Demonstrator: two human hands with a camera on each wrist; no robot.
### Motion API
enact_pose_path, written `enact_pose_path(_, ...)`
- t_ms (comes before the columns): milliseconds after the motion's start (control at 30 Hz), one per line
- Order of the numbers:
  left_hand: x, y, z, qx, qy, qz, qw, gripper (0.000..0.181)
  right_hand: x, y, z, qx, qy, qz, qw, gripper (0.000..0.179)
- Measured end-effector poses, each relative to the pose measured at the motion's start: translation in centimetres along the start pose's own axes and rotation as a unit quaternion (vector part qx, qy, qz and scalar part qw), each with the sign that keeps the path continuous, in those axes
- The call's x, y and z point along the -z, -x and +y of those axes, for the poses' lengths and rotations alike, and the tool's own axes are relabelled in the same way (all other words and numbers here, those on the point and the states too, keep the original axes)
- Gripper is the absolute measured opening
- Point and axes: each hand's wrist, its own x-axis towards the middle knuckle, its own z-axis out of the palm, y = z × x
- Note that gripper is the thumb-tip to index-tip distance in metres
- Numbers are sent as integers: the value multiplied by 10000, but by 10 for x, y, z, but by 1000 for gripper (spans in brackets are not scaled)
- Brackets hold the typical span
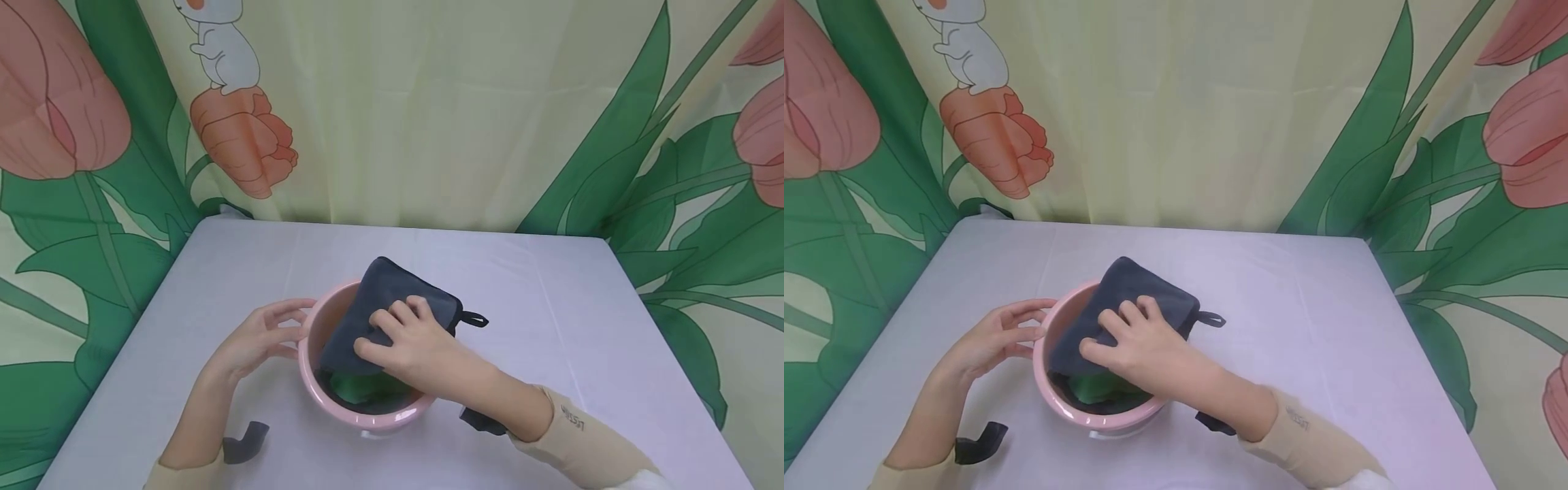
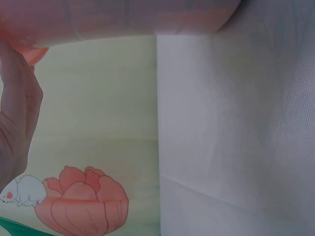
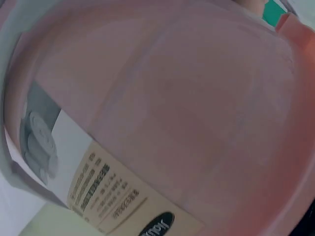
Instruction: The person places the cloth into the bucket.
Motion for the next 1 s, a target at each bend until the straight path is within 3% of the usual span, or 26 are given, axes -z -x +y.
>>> enact_pose_path(200, 0, -1, -1, 38, 42, -25, 10000, 54, -10, -3, -1, 193, -233, -330, 9990, 30)
enact_pose_path(467, 0, -1, 0, 5, 39, 3, 10000, 53, -23, -4, 0, 203, -704, -1126, 9909, 34)
enact_pose_path(667, 0, 0, 0, -17, 20, 5, 10000, 52, -31, -5, 2, 165, -1109, -1748, 9782, 33)
enact_pose_path(1000, -1, 0, -1, -52, 72, 10, 10000, 52, -37, -8, 2, 251, -1334, -2672, 9540, 32)
